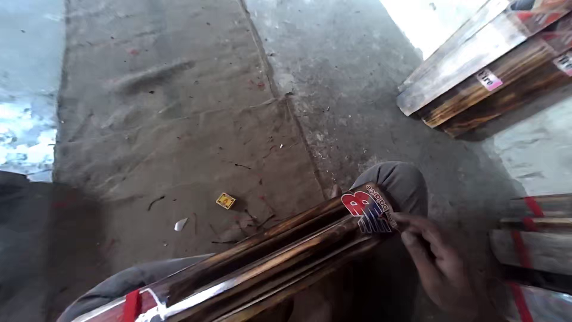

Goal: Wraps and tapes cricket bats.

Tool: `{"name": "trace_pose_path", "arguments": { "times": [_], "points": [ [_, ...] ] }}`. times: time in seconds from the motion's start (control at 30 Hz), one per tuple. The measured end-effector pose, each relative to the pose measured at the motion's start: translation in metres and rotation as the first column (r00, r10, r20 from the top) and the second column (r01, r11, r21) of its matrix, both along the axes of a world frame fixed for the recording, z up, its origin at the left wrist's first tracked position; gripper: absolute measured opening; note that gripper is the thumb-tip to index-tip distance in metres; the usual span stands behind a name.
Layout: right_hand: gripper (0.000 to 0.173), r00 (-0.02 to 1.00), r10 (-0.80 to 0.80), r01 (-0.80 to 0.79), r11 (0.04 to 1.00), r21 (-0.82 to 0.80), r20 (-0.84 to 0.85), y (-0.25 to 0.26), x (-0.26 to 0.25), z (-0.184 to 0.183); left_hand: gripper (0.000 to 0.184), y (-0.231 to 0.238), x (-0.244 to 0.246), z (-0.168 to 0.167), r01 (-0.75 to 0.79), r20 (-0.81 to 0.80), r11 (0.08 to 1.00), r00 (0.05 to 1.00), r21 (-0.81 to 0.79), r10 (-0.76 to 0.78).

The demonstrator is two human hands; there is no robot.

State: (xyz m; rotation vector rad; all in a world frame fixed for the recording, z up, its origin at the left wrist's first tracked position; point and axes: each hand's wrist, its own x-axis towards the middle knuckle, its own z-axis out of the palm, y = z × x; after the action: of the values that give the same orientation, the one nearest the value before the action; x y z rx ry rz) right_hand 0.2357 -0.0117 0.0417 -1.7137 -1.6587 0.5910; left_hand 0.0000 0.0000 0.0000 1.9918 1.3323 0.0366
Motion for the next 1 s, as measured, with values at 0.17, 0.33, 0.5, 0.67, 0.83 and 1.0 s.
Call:
{"name": "trace_pose_path", "arguments": {
  "times": [0.17, 0.33, 0.5, 0.67, 0.83, 1.0],
  "points": [
    [0.038, 0.924, 0.297, -0.319, 0.946, 0.057, 0.240, -0.034, -0.006, -0.016, 0.020, -0.017, 0.015, 0.037, 0.272, -0.031, 0.911, 0.961, 0.311, -0.276],
    [0.035, 0.886, 0.448, -0.457, 0.888, 0.054, 0.120, -0.026, 0.008, -0.024, 0.022, 0.001, 0.025, 0.078, 0.212, 0.020, 0.880, 0.970, 0.425, -0.243],
    [0.022, 0.926, 0.366, -0.345, 0.920, 0.186, -0.089, -0.009, 0.009, -0.018, 0.043, 0.004, -0.010, 0.082, 0.014, 0.093, 0.793, 0.992, 0.609, -0.090],
    [0.025, 0.941, 0.300, -0.257, 0.934, 0.248, -0.155, 0.014, -0.002, -0.006, 0.066, 0.018, -0.104, 0.035, 0.246, -0.361, 0.682, 0.932, 0.689, 0.029],
    [0.022, 0.958, 0.213, -0.187, 0.972, 0.145, -0.192, 0.046, -0.015, 0.065, 0.076, 0.039, -0.115, 0.103, 0.283, -0.321, 0.886, 0.933, 0.368, -0.165],
    [0.025, 0.910, 0.205, -0.266, 0.956, -0.127, -0.361, 0.082, -0.013, 0.086, 0.087, 0.075, -0.126, 0.098, 0.287, 0.006, 0.958, 0.958, -0.016, -0.287]
  ]
}}
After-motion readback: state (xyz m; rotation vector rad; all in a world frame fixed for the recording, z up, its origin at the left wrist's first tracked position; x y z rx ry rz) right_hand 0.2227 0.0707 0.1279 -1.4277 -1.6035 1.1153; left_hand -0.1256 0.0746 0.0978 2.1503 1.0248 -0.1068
